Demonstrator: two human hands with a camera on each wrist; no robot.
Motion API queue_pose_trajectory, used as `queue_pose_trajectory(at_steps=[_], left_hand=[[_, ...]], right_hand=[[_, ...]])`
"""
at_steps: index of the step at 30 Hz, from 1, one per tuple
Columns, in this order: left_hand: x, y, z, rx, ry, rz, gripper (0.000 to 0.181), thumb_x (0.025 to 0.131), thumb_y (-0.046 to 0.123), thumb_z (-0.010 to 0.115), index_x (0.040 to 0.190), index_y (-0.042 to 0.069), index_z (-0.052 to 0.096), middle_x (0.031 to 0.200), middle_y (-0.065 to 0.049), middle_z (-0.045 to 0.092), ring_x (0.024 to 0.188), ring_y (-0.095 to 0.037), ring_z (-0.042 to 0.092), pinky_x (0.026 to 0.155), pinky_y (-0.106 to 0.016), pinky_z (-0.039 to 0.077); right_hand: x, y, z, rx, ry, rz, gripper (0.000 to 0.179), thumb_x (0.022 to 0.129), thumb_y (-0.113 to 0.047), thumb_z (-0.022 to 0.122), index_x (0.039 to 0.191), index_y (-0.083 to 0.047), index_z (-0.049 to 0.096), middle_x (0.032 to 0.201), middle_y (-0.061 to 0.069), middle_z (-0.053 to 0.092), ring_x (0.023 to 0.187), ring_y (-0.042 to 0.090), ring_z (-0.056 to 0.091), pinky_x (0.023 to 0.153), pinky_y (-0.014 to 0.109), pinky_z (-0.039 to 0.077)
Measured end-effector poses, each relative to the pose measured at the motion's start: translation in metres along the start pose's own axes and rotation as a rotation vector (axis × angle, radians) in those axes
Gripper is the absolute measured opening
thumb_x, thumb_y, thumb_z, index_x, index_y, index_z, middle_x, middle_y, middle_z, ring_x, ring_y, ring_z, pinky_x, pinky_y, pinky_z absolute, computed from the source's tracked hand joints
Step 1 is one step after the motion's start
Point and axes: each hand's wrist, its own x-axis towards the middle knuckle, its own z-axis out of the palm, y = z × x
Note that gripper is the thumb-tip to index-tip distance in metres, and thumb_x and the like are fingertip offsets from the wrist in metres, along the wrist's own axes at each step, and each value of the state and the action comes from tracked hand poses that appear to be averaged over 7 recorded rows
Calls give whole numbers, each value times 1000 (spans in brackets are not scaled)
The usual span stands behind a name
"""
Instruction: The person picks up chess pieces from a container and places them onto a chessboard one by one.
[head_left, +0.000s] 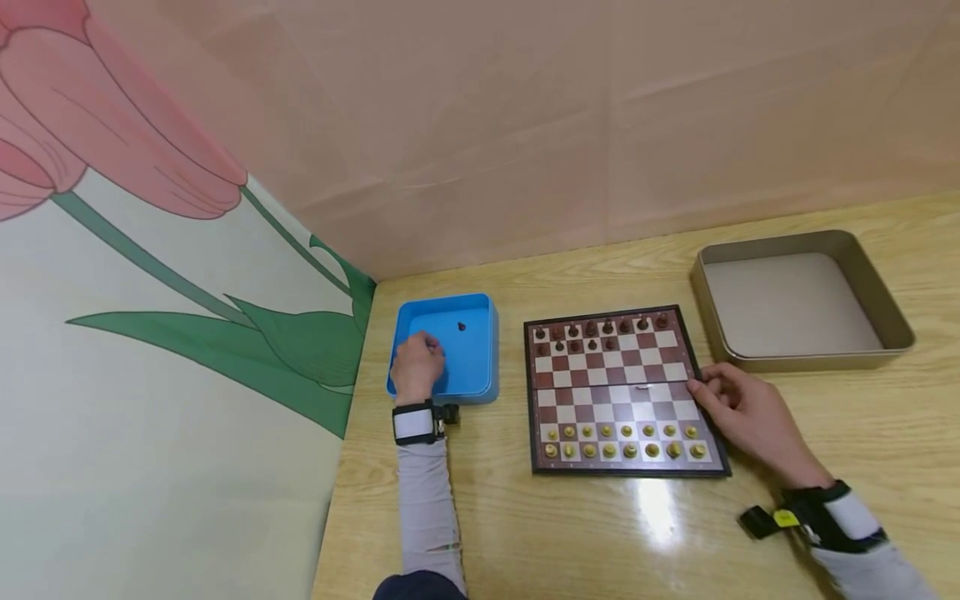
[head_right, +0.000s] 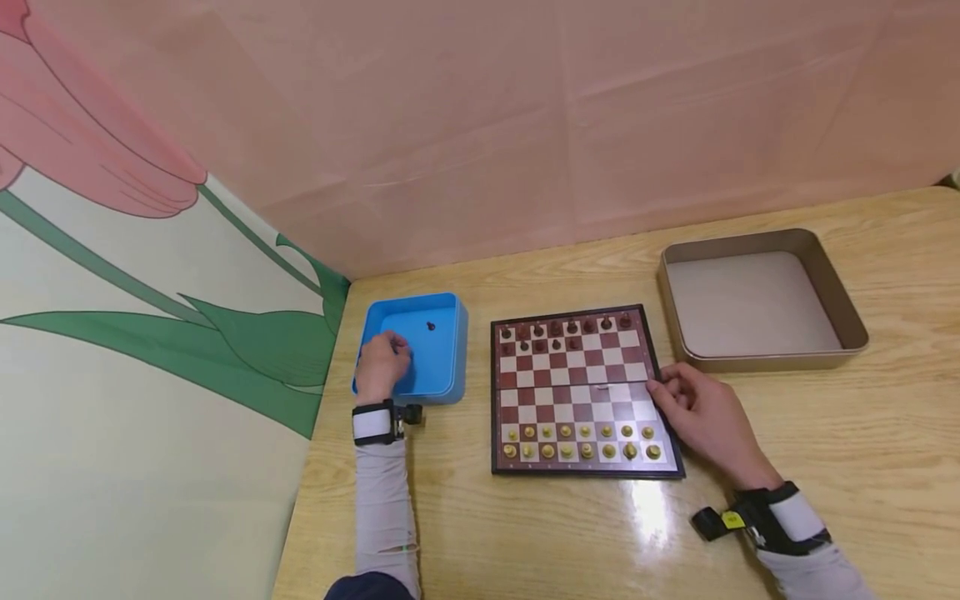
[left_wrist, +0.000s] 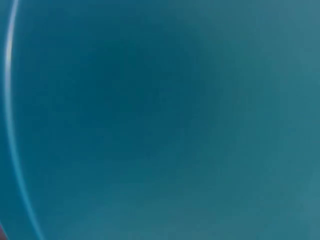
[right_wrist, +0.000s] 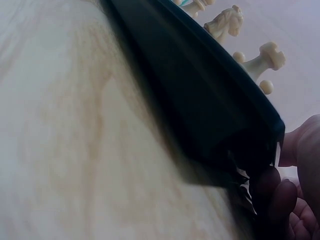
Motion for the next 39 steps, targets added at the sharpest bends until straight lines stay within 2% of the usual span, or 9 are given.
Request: queue_pose_trajectory(at_steps=[10, 27, 32, 39], left_hand=[[0, 0, 2, 9, 11, -8, 11, 106, 21, 68, 101, 12, 73, 99, -10, 73, 89, -30, 70, 73, -49, 55], [3, -3, 5, 7, 4, -16, 8, 105, 21, 70, 104, 14, 74, 98, -9, 73, 90, -31, 70, 75, -51, 55], [2, -2, 3, -4, 46, 17, 11, 107, 18, 65, 104, 15, 76, 103, -10, 76, 92, -33, 72, 76, -53, 57], [0, 4, -2, -48, 98, 76, 14, 106, 16, 66, 108, 14, 80, 103, -7, 78, 90, -30, 74, 70, -47, 58]], right_hand=[[0, 1, 0, -7, 3, -32, 32, 106, -28, 69, 119, 1, 68, 84, 8, 67, 63, 7, 49, 54, 23, 35], [-1, 0, 0, -17, 7, -31, 32, 106, -30, 69, 117, 0, 68, 83, 8, 67, 63, 8, 51, 55, 23, 37], [-1, 1, 0, -16, 12, -35, 32, 106, -31, 69, 116, -1, 69, 82, 8, 66, 63, 9, 52, 55, 23, 38], [-1, 1, 0, -19, 15, -35, 32, 106, -31, 69, 116, -1, 69, 82, 8, 66, 64, 9, 51, 55, 23, 38]])
